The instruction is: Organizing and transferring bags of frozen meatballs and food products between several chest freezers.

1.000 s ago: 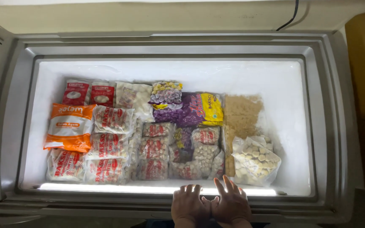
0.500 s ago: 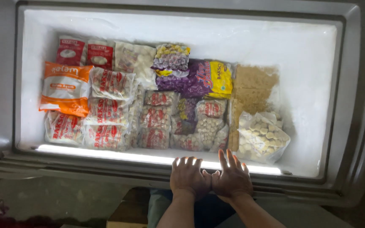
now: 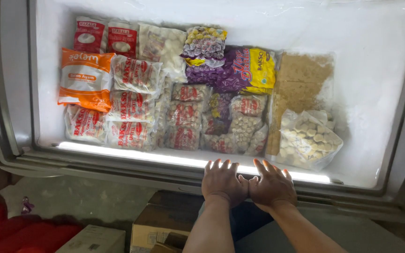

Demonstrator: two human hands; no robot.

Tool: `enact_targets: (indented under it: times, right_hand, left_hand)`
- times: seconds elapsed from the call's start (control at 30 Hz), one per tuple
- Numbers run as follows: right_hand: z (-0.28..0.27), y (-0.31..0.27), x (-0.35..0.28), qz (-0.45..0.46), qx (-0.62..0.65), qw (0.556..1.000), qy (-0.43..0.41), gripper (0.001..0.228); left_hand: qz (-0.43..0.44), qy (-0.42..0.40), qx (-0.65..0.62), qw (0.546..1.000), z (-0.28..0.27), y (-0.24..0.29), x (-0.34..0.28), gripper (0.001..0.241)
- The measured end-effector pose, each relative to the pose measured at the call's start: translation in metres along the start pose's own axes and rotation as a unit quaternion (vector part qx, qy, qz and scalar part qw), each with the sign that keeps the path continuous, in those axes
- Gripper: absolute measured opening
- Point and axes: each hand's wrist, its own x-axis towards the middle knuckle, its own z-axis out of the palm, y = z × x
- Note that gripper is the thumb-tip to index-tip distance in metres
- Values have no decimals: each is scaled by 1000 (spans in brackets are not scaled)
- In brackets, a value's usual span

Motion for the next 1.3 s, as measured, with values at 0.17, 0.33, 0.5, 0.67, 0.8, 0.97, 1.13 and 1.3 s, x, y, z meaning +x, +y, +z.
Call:
enact_targets:
  times: [0.17, 0.33, 0.5, 0.67, 0.8, 0.97, 1.13, 1.3]
  right_hand:
    - [8, 5, 4, -30, 25, 999, 38, 68]
    - [-2, 0, -1, -18, 16, 999, 26, 67]
    - [1, 0, 2, -18, -6, 1000, 20, 65]
    - [-7, -5, -2, -11, -20, 1000, -12, 62]
    - [-21, -11, -7, 4, -9, 1000, -13, 63]
    - [-9, -6, -5, -15, 0, 1000, 10, 63]
    - [8, 3, 2, -29, 3, 999, 34, 67]
    - [23, 13, 12, -49, -21, 998, 44, 63]
  left_hand:
    - [-1, 14, -3, 1000, -1, 0, 4, 58]
    - [-8, -18, 4, 1000, -7, 3, 6, 60]
    - [-13, -24, 4, 1000, -12, 4, 4, 61]
    - [-9, -27, 14, 999, -9, 2, 7, 61]
    - [-4, -26, 4, 1000, -14, 6, 7, 61]
    - [-32, -55, 18, 998, -14, 4, 6, 62]
    - [-32, -41, 1, 999, -12, 3, 5, 62]
    - [-37, -22, -15, 999, -2, -2, 8, 62]
